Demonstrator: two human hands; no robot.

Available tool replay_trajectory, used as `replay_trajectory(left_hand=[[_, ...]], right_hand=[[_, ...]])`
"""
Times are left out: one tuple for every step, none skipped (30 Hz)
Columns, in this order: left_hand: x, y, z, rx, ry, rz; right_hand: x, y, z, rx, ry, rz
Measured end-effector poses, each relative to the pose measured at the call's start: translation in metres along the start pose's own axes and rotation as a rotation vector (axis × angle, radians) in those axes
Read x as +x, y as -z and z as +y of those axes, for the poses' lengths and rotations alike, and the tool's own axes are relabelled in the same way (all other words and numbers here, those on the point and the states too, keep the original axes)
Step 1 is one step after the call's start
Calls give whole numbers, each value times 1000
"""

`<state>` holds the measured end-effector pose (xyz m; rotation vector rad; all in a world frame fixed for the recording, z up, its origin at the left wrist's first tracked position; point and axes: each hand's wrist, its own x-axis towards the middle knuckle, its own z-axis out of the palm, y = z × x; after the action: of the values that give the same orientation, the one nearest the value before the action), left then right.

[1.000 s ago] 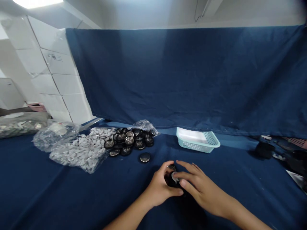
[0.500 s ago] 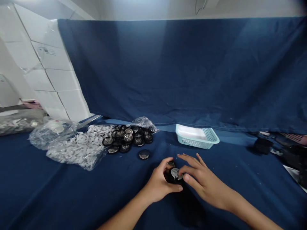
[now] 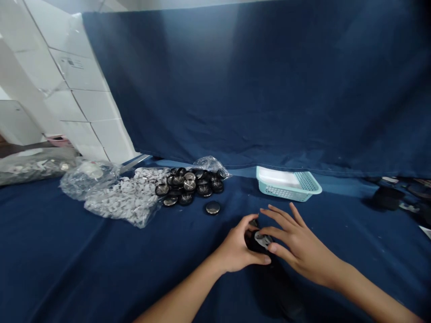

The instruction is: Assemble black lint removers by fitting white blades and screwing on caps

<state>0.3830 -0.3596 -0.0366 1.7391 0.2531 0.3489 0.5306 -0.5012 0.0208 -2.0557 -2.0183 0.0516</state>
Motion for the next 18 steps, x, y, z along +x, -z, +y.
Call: replay_trajectory(left_hand=[[-1,0,1,8,9,-10],[-1,-1,1,15,16,-15],[-1,-1,2,21,23,-15],[-2,-1,2,22,29,-13],[-2,-1,1,22,36,-9],[-2,-2,1,19,44,-4],[-2,-1,1,15,53,-1],[-2,-1,1,12,60,-1],[-2,-1,1,10,66,-4],[-2,-1,1,6,69,-8],[-3,0,1,-1,68,-14],[-3,0,1,-12,61,-19],[-3,0,1,-24,48,-22],[-4,0,1,-39,32,-25],[-4,0,1,-51,21,-28],[-4,0,0,-57,20,-29],[-4,0,0,-54,34,-27],[-5,0,-1,-48,56,-25]], right_hand=[[-1,0,1,-14,1,10],[-3,0,1,-31,3,18],[-4,0,2,-49,4,27],[-7,0,2,-66,5,33],[-9,0,2,-80,7,35],[-12,0,2,-90,8,34],[-15,0,2,-97,8,31],[-19,-1,1,-102,6,29],[-22,-3,0,-105,7,25],[-26,-4,-2,-109,12,20],[-28,-7,-4,-113,21,16],[-29,-9,-5,-119,33,10],[-29,-11,-7,-128,45,3],[-27,-12,-8,-139,52,-1],[-25,-13,-9,-150,51,-3],[-21,-14,-9,-160,41,0],[-17,-14,-9,-166,26,6],[-13,-14,-8,-170,9,15]])
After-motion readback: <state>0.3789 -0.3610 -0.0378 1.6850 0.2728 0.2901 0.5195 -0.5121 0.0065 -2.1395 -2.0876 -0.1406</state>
